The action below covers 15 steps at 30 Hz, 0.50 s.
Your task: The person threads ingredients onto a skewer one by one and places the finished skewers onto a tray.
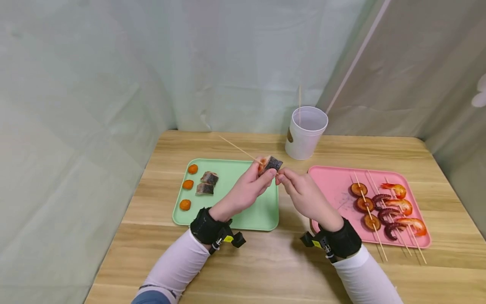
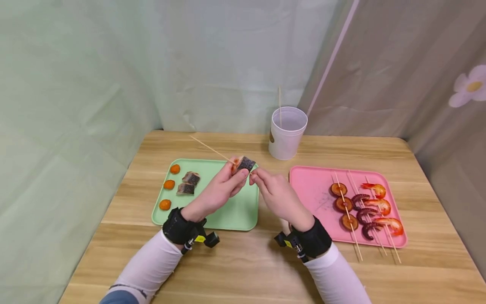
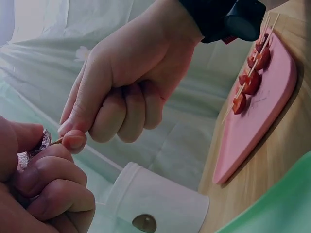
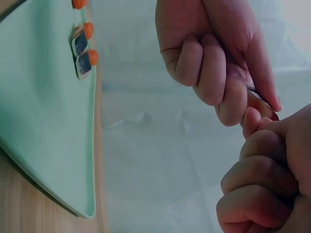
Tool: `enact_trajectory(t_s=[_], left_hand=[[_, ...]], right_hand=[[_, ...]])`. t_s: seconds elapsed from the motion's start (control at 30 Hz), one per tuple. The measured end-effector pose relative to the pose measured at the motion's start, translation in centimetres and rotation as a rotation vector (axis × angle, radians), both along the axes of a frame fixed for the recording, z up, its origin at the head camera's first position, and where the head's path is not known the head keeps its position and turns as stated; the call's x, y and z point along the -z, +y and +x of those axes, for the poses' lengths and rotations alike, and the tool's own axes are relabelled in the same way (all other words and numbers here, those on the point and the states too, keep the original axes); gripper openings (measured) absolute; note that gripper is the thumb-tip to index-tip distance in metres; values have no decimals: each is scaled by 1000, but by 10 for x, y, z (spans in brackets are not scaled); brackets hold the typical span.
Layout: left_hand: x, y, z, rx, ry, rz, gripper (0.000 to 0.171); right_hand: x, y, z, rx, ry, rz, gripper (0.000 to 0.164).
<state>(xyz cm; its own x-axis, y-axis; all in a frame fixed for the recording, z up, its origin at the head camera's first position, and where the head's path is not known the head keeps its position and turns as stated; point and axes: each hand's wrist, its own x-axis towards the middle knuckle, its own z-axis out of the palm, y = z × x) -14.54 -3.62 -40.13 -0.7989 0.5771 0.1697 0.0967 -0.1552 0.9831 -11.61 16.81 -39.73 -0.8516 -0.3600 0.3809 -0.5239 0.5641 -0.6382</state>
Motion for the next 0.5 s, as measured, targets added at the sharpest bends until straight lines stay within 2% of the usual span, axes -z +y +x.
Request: enact_trajectory(t_s=[0.2,0.4,0.5], left_hand=[[-3,1,1,19,-2,25,19],[-7,-4,3,24,43,10,26],[-9,-5,4,7,52,17,24]], right_hand=[[-3,0,1,5,11,26,15],[-3,1,3,-33,18,-41,16],[-4,2,4,-41,-4,-71,15]])
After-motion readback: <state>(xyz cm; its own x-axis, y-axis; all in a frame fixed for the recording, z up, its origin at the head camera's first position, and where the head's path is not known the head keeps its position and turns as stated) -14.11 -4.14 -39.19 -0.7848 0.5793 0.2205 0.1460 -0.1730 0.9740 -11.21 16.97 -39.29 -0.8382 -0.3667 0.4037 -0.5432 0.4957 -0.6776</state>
